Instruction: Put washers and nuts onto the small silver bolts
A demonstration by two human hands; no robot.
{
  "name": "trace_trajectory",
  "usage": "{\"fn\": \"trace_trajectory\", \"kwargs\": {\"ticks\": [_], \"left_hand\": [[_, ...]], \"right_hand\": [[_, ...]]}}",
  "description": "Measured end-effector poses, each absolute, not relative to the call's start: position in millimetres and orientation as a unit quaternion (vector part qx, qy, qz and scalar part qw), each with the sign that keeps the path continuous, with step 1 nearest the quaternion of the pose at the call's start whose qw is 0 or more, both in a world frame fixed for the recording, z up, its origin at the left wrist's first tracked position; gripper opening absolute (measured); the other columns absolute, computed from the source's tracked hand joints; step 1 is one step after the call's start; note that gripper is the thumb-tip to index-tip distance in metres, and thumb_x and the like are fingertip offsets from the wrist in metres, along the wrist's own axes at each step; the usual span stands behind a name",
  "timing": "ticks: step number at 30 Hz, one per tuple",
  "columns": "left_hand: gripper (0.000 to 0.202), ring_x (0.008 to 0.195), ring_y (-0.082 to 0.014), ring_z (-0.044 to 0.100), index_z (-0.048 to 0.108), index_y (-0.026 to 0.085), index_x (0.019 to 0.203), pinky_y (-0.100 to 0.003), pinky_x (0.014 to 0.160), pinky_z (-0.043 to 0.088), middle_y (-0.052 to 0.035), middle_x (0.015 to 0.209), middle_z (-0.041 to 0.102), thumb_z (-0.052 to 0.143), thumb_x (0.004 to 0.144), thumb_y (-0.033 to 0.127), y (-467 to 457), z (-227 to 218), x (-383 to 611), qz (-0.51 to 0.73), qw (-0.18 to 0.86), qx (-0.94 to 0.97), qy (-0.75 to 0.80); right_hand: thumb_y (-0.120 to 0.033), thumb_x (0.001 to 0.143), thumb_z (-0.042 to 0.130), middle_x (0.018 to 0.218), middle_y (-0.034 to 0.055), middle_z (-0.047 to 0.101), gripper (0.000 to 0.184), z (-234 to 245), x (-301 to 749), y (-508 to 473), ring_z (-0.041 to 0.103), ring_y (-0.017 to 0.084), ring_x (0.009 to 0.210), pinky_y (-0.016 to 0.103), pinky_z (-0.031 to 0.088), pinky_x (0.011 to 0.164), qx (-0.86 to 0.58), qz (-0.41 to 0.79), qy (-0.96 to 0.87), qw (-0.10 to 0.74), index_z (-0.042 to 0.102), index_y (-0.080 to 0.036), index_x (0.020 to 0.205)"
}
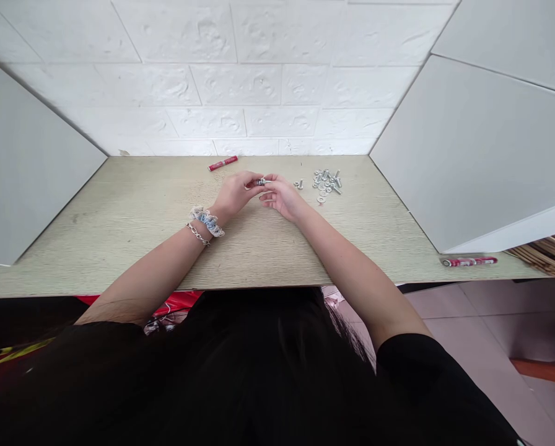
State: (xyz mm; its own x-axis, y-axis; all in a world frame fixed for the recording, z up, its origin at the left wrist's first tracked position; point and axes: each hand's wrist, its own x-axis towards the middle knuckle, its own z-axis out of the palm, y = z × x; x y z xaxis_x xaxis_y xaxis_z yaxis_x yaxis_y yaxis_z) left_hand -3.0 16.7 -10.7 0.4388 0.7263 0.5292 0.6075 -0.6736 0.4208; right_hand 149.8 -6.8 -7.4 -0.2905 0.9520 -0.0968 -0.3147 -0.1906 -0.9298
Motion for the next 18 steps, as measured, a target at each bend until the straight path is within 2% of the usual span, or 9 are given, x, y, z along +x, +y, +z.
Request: {"fn": "trace_trajectory", "kwargs": {"ticks": [2,5,8,10,13,16,18], "left_hand": [[0.021,0.079,-0.0131,0.058,0.065,0.016,0.102,-0.026,0.074,0.044,-0.0044,0.088,0.066,0.059,0.085,0.027,15,-10,-2,0.347,0.082,0.848,0.392],[0.020,0.079,-0.0127,0.057,0.065,0.017,0.102,-0.026,0.074,0.044,-0.0036,0.088,0.066,0.059,0.084,0.025,11,-7,-1,0.336,0.078,0.858,0.379],[0.020,0.079,-0.0125,0.057,0.065,0.017,0.102,-0.025,0.074,0.044,-0.0034,0.088,0.065,0.058,0.085,0.024,8,-6,0,0.336,0.078,0.863,0.370],[0.020,0.078,-0.0125,0.057,0.065,0.017,0.102,-0.025,0.074,0.044,-0.0037,0.087,0.065,0.058,0.085,0.025,9,-6,-1,0.338,0.079,0.863,0.368],[0.022,0.078,-0.0128,0.057,0.065,0.017,0.104,-0.025,0.073,0.043,-0.0041,0.086,0.066,0.058,0.085,0.026,13,-9,-2,0.341,0.074,0.859,0.375],[0.022,0.079,-0.0132,0.057,0.065,0.016,0.103,-0.025,0.073,0.043,-0.0051,0.087,0.066,0.059,0.085,0.026,18,-12,-3,0.355,0.067,0.851,0.381],[0.021,0.079,-0.0131,0.057,0.065,0.015,0.102,-0.025,0.073,0.043,-0.0052,0.088,0.066,0.060,0.084,0.026,19,-13,-3,0.360,0.067,0.850,0.380]], "right_hand": [[-0.030,0.086,0.052,0.071,-0.0026,0.059,0.011,-9,148,-5,0.056,0.008,0.058,0.022,0.048,0.058,-0.380,0.675,-0.421,0.472,0.048,-0.020,0.088],[-0.043,0.089,0.049,0.067,-0.0013,0.057,0.026,-12,146,-4,0.053,0.007,0.054,0.022,0.047,0.057,-0.402,0.656,-0.437,0.466,0.052,-0.018,0.084],[-0.049,0.087,0.051,0.065,-0.0017,0.056,0.031,-13,146,-4,0.051,0.007,0.053,0.021,0.046,0.057,-0.401,0.646,-0.464,0.454,0.053,-0.018,0.084],[-0.045,0.087,0.052,0.067,-0.0024,0.056,0.026,-12,147,-6,0.051,0.006,0.054,0.021,0.046,0.057,-0.401,0.648,-0.465,0.451,0.053,-0.019,0.085],[-0.028,0.085,0.056,0.073,-0.0036,0.058,0.010,-4,150,-9,0.054,0.006,0.058,0.020,0.046,0.058,-0.404,0.648,-0.460,0.453,0.050,-0.020,0.087],[-0.012,0.078,0.055,0.077,-0.0049,0.059,0.015,2,151,-12,0.055,0.007,0.062,0.020,0.046,0.058,-0.409,0.643,-0.453,0.464,0.046,-0.021,0.086],[-0.014,0.081,0.052,0.075,-0.0047,0.057,0.011,4,150,-11,0.055,0.007,0.061,0.020,0.045,0.057,-0.424,0.638,-0.437,0.472,0.045,-0.021,0.085]]}}
